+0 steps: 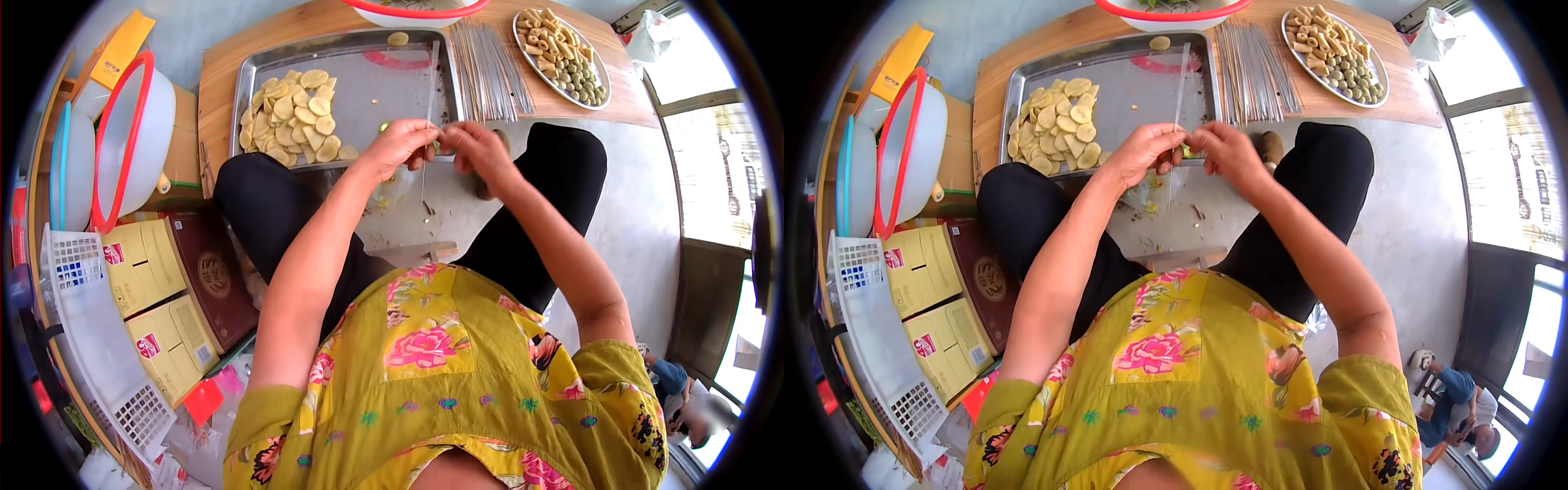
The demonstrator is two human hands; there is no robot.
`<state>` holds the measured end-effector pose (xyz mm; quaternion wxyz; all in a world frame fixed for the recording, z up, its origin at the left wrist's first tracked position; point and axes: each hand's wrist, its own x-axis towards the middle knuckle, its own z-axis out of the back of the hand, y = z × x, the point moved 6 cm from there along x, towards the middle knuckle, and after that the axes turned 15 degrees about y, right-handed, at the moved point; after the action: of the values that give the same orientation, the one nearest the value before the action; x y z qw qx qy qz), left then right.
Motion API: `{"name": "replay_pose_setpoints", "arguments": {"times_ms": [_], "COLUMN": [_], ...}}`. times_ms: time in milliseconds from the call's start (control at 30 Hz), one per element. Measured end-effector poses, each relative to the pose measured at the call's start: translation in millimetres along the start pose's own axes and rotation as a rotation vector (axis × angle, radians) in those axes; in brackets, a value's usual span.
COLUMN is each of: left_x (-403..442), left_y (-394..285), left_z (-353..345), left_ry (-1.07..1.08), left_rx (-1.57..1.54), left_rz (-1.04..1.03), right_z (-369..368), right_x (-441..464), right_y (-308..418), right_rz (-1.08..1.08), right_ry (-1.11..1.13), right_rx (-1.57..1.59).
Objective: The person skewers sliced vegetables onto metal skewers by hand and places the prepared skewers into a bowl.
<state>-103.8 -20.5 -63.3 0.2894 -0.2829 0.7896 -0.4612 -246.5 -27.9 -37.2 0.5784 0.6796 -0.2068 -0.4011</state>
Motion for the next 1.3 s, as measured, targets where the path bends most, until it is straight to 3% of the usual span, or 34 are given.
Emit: {"name": "replay_pose_setpoints", "arguments": {"times_ms": [100,167,267,333,367,433,467,533,567,633,767,900,1000,1067,1167,1233,1300], "left_x": [-0.1,0.9,-0.2,-3.7,-2.9,-6.5,-2.7,-1.5,-1.7,1.4,10.7,16.9,15.6,0.6,-14.7,-18.7,-15.4], "left_y": [5.6,11.9,15.6,-6.5,-6.3,-15.5,-7.7,-3.5,-1.9,-0.7,7.5,11.3,10.1,-5.5,-18.4,-24.2,-16.8], "left_z": [-24.9,-34.9,-35.9,-8.4,2.4,41.6,48.3,53.8,49.8,28.0,16.7,22.1,40.0,51.1,60.2,61.9,64.6], "left_ry": [0.138,0.203,0.231,-0.01,-0.007,-0.372,-0.371,-0.466,-0.466,-0.444,-0.339,-0.307,-0.408,-0.688,-0.835,-0.825,-0.677], "left_rx": [0.228,0.237,0.173,0.154,0.153,0.456,0.455,0.892,0.892,1.265,1.409,1.424,1.315,1.33,1.295,1.262,1.274], "left_rz": [0.173,0.205,0.218,0.016,0.021,-0.095,-0.095,-0.081,-0.079,-0.082,-0.087,0.017,0.121,-0.049,-0.094,-0.078,0.108], "right_z": [13.3,15.0,16.9,26.2,29.7,35.2,34.2,33.9,32.1,29.6,26.1,24.6,23.5,23.1,19.5,17.8,15.0], "right_x": [1.7,5.4,0.2,-3.1,-3.0,-3.7,-4.3,-3.1,-2.7,-3.3,-4.2,-2.5,-2.8,-0.8,2.2,2.3,1.4], "right_y": [8.5,-1.1,-2.2,5.9,6.3,9.4,9.0,1.1,-0.4,-3.4,-6.3,-7.7,-6.8,-8.8,-6.4,-4.1,-3.7], "right_rz": [0.031,0.018,0.03,0.084,0.082,0.152,0.14,0.138,0.138,0.121,0.087,0.091,0.088,0.082,0.075,0.072,0.069], "right_ry": [-0.063,0.013,-0.044,-0.137,-0.14,-0.114,-0.136,-0.116,-0.096,-0.09,-0.087,-0.086,-0.084,-0.086,-0.088,-0.09,-0.079], "right_rx": [0.07,0.206,0.308,0.341,0.346,0.475,0.521,0.543,0.566,0.552,0.478,0.425,0.394,0.395,0.382,0.369,0.345]}}
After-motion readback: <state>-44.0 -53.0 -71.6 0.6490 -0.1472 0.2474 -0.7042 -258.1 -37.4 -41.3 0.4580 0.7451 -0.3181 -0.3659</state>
